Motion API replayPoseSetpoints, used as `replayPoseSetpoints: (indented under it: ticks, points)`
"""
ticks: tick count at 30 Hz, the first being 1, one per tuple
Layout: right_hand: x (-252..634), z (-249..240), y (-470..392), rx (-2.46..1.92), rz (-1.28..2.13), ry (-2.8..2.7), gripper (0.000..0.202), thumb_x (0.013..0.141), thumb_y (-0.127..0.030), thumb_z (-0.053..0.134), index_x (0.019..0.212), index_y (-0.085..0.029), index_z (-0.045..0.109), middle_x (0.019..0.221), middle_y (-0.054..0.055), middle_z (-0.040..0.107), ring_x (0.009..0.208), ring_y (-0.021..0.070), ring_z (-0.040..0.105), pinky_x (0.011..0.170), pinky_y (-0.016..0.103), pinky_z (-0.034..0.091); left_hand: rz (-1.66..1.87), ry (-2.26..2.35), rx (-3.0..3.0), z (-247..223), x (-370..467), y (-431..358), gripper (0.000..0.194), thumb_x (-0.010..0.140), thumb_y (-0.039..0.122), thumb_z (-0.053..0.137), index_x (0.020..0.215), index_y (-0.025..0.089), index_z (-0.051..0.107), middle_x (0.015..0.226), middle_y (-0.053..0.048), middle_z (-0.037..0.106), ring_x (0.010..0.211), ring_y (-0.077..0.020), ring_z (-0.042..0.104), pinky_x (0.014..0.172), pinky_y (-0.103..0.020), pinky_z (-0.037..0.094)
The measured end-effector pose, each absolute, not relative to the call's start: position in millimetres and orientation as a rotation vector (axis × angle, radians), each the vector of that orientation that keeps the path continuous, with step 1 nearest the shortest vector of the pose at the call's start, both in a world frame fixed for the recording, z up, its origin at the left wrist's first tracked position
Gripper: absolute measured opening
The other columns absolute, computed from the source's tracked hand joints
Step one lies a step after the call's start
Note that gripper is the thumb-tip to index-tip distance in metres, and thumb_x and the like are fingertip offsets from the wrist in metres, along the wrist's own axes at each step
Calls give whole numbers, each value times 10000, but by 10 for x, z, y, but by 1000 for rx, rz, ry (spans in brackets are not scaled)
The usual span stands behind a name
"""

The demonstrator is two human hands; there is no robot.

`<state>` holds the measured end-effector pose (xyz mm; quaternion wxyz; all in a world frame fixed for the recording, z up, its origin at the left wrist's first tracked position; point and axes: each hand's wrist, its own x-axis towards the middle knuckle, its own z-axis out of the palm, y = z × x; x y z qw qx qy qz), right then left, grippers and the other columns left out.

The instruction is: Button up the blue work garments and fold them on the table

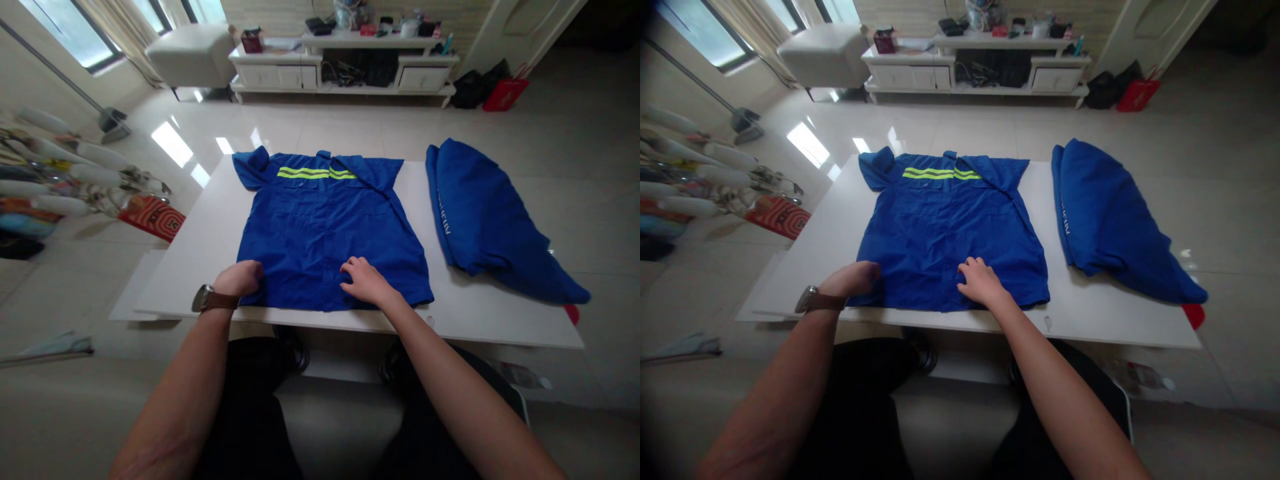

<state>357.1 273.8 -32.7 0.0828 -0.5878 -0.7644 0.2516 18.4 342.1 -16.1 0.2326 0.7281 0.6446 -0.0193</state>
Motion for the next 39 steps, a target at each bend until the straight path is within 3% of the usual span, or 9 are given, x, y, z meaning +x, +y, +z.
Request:
replayPoseSetpoints:
  ticks: [4,7,13,18,23,28,31,34,39]
  points:
    - [3540,-354,2682,-1811,764,-2462,356,865,-237,702,1220,-211,689,1312,146,615,1184,318,560,870,381,491,-153,1495,2275,-162,754,3355,413,796,129,611,1184,223,720,1272,-128,662,1156,-277,637,1009,-367,506]
    - [3497,-306,2674,-1821,720,-2563,327,883,-235,677,1208,-201,688,1288,142,635,1167,307,585,887,373,493,-203,1343,2313,-228,1081,3286,466,842,163,622,1296,234,694,1387,-118,634,1252,-268,618,1073,-352,486]
    - [3401,-149,2662,-2011,674,-2625,295,950,-310,599,1217,-204,670,1164,119,708,1034,279,690,819,354,508,-531,1419,2211,-175,1299,3208,347,881,257,642,1200,226,773,1298,-131,712,1146,-293,703,981,-359,538]
    - [3252,-208,2603,-1776,586,-2726,458,964,-344,613,1420,-310,570,1320,99,639,1099,265,665,821,332,507,-529,1483,2168,-65,1356,3211,274,876,234,646,1105,211,795,1168,-142,773,1117,-320,721,920,-379,558]
    - [3149,-312,2609,-1700,531,-2726,286,967,-409,629,1186,-234,681,1299,117,630,1145,282,606,835,338,498,-505,1485,2170,-83,1324,3210,214,856,216,664,1017,210,805,1110,-139,786,1084,-301,732,903,-354,559]
    - [3184,-391,2725,-1859,593,-2413,192,1001,-366,593,1008,-188,664,1079,103,685,955,219,639,785,297,444,-479,1476,2160,-86,1299,3216,192,862,246,671,990,210,808,1069,-140,792,1039,-295,744,866,-338,561]
    - [3221,-435,2777,-1894,615,-2232,89,976,-231,579,935,-197,650,991,80,696,887,204,637,759,289,416,-472,1453,2172,-77,1306,3226,198,875,267,662,995,213,810,1061,-142,793,1021,-305,749,848,-350,564]
    - [3255,-467,2805,-1878,644,-2091,212,890,-83,558,1038,-202,652,1003,71,724,933,217,657,797,288,423,-486,1462,2173,-84,1305,3224,204,876,278,667,1006,209,808,1059,-148,791,1023,-317,749,847,-367,566]
    - [3273,-483,2840,-1927,772,-1972,376,845,-83,580,1178,-224,683,1096,85,767,1045,258,688,901,318,464,-524,1475,2152,-104,1285,3212,212,864,315,688,997,191,797,1047,-162,787,1008,-322,747,819,-360,559]
